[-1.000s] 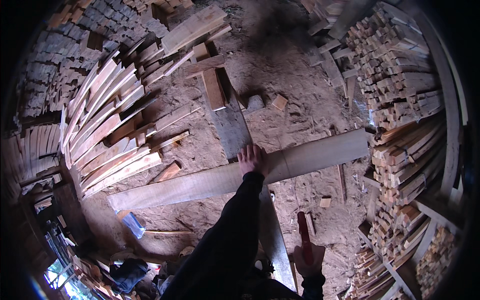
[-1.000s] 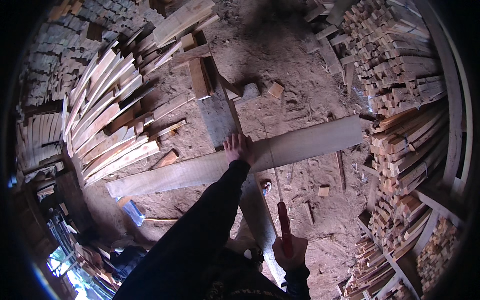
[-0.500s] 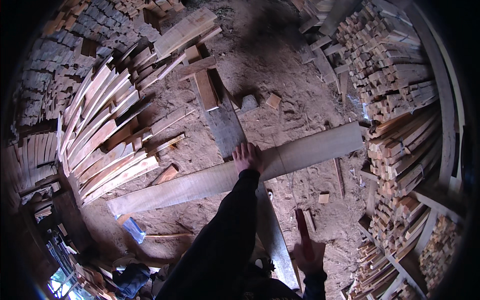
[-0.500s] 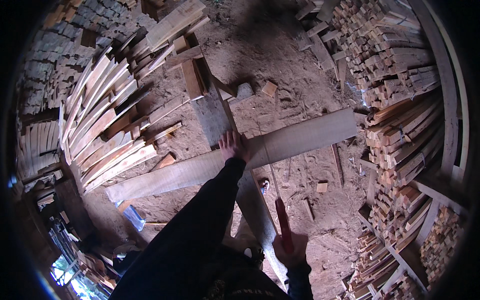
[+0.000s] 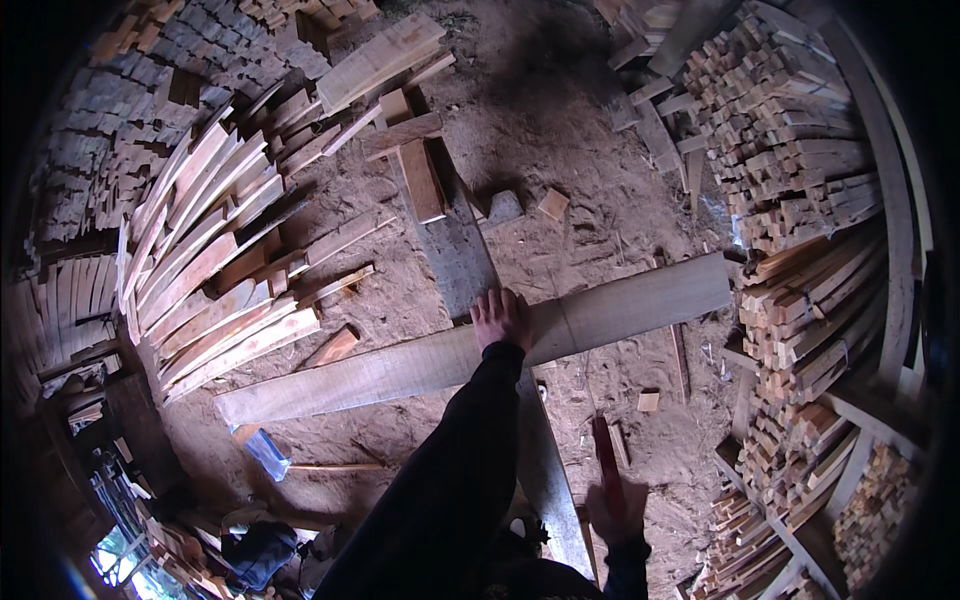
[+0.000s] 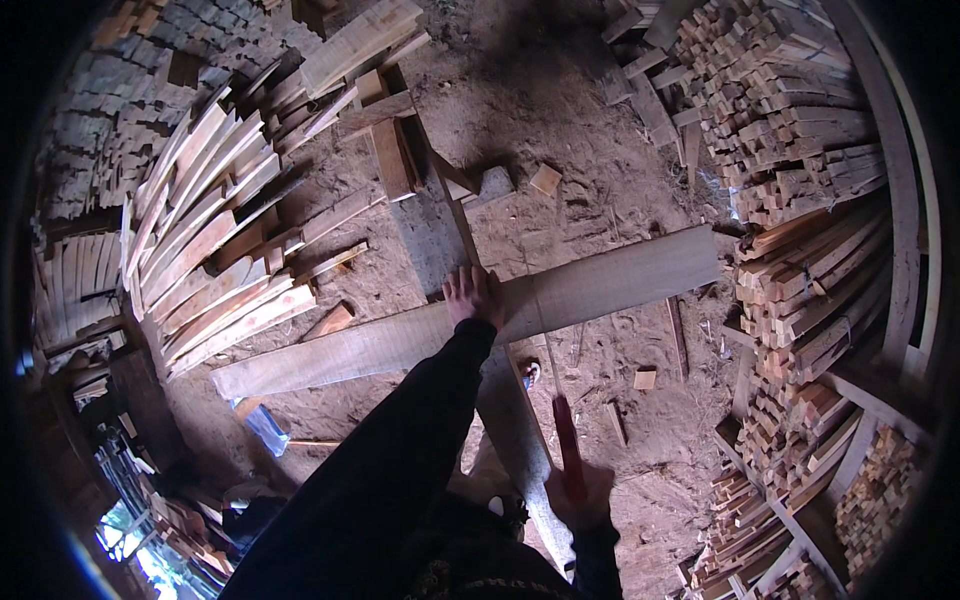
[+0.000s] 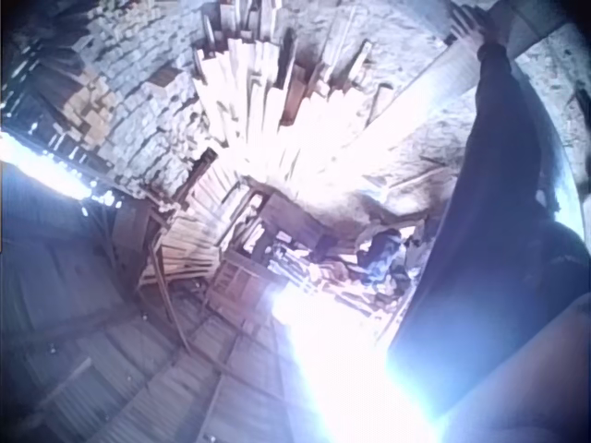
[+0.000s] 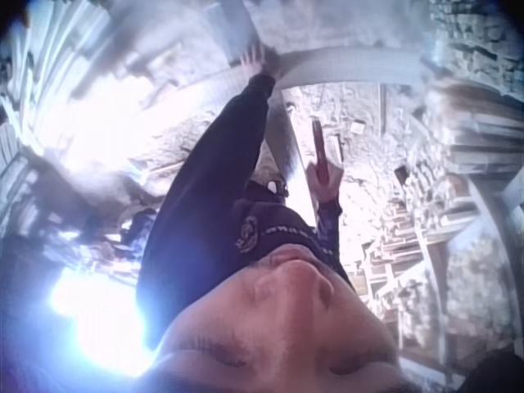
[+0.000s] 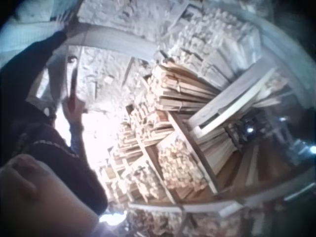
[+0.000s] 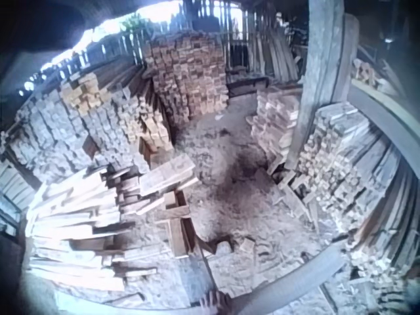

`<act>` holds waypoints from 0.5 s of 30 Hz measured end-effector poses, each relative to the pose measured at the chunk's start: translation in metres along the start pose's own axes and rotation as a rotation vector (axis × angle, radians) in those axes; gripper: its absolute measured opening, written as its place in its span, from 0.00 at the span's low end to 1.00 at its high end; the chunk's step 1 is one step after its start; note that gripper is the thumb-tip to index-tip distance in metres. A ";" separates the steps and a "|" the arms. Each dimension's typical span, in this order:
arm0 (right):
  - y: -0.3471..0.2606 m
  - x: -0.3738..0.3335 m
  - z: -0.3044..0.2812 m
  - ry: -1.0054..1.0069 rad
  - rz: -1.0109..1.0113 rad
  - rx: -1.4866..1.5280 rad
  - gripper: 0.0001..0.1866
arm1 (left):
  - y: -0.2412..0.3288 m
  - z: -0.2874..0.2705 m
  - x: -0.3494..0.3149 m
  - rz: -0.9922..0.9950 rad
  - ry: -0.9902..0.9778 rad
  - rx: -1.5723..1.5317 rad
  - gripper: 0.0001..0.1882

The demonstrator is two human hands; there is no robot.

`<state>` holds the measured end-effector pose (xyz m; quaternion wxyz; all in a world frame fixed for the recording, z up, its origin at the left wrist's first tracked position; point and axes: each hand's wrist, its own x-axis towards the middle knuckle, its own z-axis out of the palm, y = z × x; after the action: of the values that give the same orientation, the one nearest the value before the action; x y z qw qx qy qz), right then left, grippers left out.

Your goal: The person uses a hand saw to cut a long wooden plank resting on a metal sawhorse. They hold the plank steady with one hand while sawing with the other, then separate the cut piece and move it aside.

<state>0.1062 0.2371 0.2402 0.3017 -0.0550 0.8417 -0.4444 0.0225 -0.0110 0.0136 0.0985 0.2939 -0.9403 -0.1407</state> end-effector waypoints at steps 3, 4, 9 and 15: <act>-0.013 0.004 -0.003 -0.012 0.003 -0.027 0.10 | 0.002 0.002 0.000 0.007 0.013 0.015 0.09; -0.021 0.020 0.000 -0.018 0.009 -0.058 0.10 | 0.002 0.002 0.000 0.000 0.005 0.018 0.09; -0.009 0.175 0.051 0.077 -0.069 0.187 0.10 | 0.011 0.006 -0.001 0.040 0.023 -0.011 0.09; -0.021 -0.003 -0.001 0.002 0.063 -0.051 0.04 | -0.001 0.003 -0.002 0.010 -0.024 -0.024 0.10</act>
<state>0.1042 0.2262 0.2586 0.3132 -0.0358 0.8543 -0.4133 0.0244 -0.0101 0.0102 0.0913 0.2864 -0.9410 -0.1552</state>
